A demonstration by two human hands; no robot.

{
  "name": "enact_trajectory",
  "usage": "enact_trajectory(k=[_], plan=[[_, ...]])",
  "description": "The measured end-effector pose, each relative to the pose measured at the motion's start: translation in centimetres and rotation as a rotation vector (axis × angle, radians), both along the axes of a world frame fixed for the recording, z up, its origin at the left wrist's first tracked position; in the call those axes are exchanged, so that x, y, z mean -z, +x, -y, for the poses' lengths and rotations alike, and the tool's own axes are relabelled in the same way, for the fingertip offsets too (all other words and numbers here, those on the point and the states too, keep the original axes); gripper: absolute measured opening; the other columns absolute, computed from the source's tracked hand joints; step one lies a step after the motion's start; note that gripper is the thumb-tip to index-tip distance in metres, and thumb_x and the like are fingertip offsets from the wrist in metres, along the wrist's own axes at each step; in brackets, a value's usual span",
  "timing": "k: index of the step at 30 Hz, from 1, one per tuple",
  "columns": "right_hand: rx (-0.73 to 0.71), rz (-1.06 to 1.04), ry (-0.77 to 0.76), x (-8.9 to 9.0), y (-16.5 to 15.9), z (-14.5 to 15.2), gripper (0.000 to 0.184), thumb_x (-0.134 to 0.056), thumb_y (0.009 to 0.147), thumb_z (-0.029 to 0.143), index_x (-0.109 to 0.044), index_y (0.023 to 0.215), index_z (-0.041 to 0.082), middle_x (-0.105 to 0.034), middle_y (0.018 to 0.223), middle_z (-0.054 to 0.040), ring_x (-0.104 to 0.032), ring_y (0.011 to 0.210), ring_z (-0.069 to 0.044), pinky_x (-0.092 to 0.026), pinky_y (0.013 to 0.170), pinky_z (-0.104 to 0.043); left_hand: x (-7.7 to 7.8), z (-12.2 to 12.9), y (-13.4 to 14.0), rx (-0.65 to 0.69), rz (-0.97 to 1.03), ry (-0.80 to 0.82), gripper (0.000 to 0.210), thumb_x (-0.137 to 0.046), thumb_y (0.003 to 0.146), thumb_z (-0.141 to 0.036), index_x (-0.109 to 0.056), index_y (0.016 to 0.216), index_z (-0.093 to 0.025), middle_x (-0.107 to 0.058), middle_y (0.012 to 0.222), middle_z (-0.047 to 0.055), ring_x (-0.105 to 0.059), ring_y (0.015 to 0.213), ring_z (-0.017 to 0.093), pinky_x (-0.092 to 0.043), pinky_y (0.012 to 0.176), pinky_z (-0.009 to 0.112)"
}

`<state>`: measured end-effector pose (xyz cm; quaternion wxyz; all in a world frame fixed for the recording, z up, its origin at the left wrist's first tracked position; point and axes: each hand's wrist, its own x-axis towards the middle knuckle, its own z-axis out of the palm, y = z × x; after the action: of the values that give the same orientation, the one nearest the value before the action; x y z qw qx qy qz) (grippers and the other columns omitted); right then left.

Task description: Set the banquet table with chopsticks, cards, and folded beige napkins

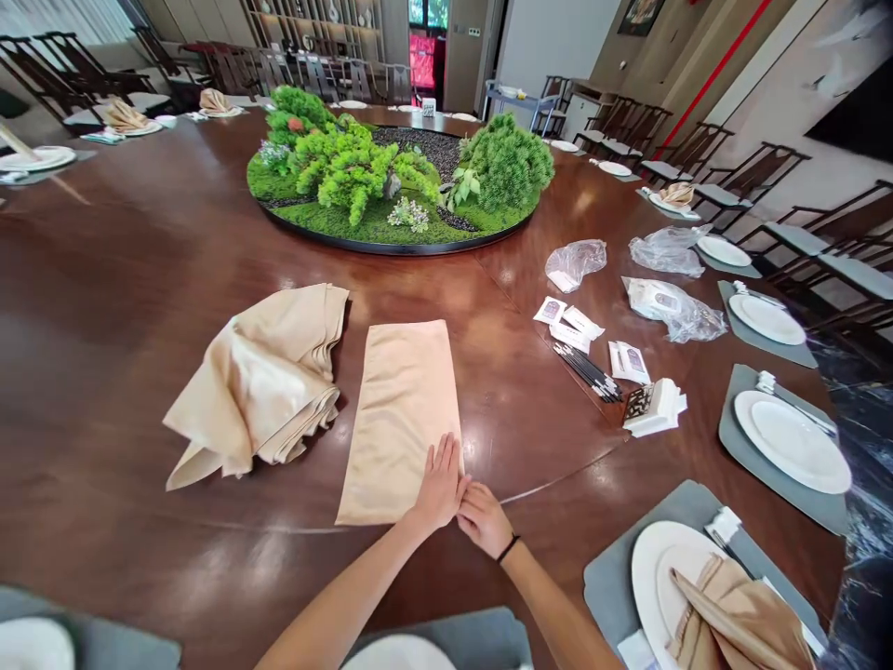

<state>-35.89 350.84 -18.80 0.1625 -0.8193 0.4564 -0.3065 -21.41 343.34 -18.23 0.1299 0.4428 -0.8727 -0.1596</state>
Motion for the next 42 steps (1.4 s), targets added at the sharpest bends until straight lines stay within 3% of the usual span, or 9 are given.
enact_trajectory(k=[5, 9, 13, 20, 26, 29, 33, 37, 42], plan=[[0.029, -0.197, 0.056, -1.2, 1.0, -0.1, 0.034, -0.049, 0.089, 0.013, -0.061, 0.12, 0.024, -0.063, 0.125, -0.0092, -0.05, 0.124, -0.022, -0.034, 0.104, -0.045, -1.6, -5.6, 8.8, 0.15, -0.025, 0.111, 0.058, -0.032, 0.097, -0.037, -0.022, 0.15, -0.016, -0.029, 0.155, 0.011, -0.022, 0.144, 0.021, -0.025, 0.116, 0.044], [0.029, -0.322, 0.109, -2.2, 1.7, 0.9, 0.036, -0.053, 0.09, 0.017, -0.061, 0.123, 0.028, -0.061, 0.128, -0.0073, -0.05, 0.123, -0.024, -0.032, 0.102, -0.044, -2.5, -6.1, 14.7, -0.03, -0.007, 0.047, 0.046, -0.041, 0.094, -0.029, -0.042, 0.139, -0.02, -0.045, 0.145, 0.01, -0.034, 0.137, 0.025, -0.031, 0.112, 0.048], [0.082, -0.353, 0.132, -2.9, 1.2, 1.5, 0.031, -0.051, 0.092, 0.019, -0.064, 0.118, 0.03, -0.065, 0.123, -0.0047, -0.051, 0.123, -0.023, -0.03, 0.101, -0.044, -2.5, -4.6, 17.9, -0.17, -0.072, -0.03, 0.034, -0.046, 0.09, -0.021, -0.055, 0.123, -0.021, -0.052, 0.134, 0.011, -0.043, 0.127, 0.027, -0.038, 0.105, 0.049], [0.144, -0.413, 0.108, -2.9, 0.2, 0.3, 0.033, -0.048, 0.094, 0.019, -0.062, 0.122, 0.03, -0.064, 0.125, -0.0036, -0.048, 0.126, -0.022, -0.031, 0.101, -0.043, -1.2, -3.0, 19.4, -0.175, -0.197, -0.024, 0.025, -0.047, 0.085, -0.01, -0.065, 0.096, -0.023, -0.056, 0.12, 0.008, -0.052, 0.107, 0.023, -0.048, 0.093, 0.041], [0.169, -0.468, 0.087, -3.6, 1.1, -1.1, 0.037, -0.05, 0.092, 0.028, -0.057, 0.129, 0.024, -0.054, 0.137, -0.0081, -0.038, 0.134, -0.026, -0.027, 0.107, -0.047, -0.6, -2.9, 19.8, -0.075, -0.162, -0.043, 0.013, -0.052, 0.088, -0.023, -0.063, 0.095, -0.022, -0.061, 0.106, 0.008, -0.053, 0.104, 0.024, -0.048, 0.092, 0.042], [0.082, -0.486, 0.087, -4.0, 1.3, -1.3, 0.047, -0.054, 0.09, 0.034, -0.051, 0.135, 0.021, -0.049, 0.141, -0.0107, -0.035, 0.136, -0.027, -0.026, 0.109, -0.048, -1.3, -2.8, 19.8, 0.018, -0.085, -0.055, 0.018, -0.055, 0.088, -0.033, -0.061, 0.1, -0.021, -0.059, 0.112, 0.008, -0.05, 0.109, 0.026, -0.045, 0.096, 0.044], [-0.073, -0.493, 0.119, -3.5, 0.6, -0.1, 0.044, -0.054, 0.09, 0.025, -0.051, 0.134, 0.02, -0.05, 0.14, -0.0096, -0.041, 0.134, -0.023, -0.028, 0.111, -0.044, -2.5, -2.0, 20.2, 0.152, 0.006, -0.041, 0.021, -0.054, 0.088, -0.037, -0.061, 0.102, -0.022, -0.06, 0.114, 0.007, -0.048, 0.112, 0.026, -0.042, 0.099, 0.044], [-0.192, -0.458, 0.186, -3.3, -0.8, 1.6, 0.036, -0.05, 0.092, 0.021, -0.058, 0.127, 0.021, -0.056, 0.135, -0.0066, -0.049, 0.128, -0.017, -0.033, 0.11, -0.036, -2.9, -0.6, 21.1, 0.267, 0.071, 0.026, 0.018, -0.046, 0.092, -0.026, -0.061, 0.101, -0.023, -0.062, 0.112, 0.005, -0.05, 0.111, 0.022, -0.042, 0.099, 0.038], [-0.281, -0.487, 0.157, -4.0, -1.4, 3.0, 0.037, -0.049, 0.09, 0.016, -0.059, 0.125, 0.021, -0.06, 0.129, -0.0072, -0.054, 0.122, -0.016, -0.037, 0.106, -0.035, -2.8, 0.2, 20.7, 0.278, 0.157, 0.031, 0.03, -0.045, 0.085, -0.008, -0.063, 0.105, -0.021, -0.063, 0.116, 0.009, -0.051, 0.118, 0.023, -0.041, 0.103, 0.038]])
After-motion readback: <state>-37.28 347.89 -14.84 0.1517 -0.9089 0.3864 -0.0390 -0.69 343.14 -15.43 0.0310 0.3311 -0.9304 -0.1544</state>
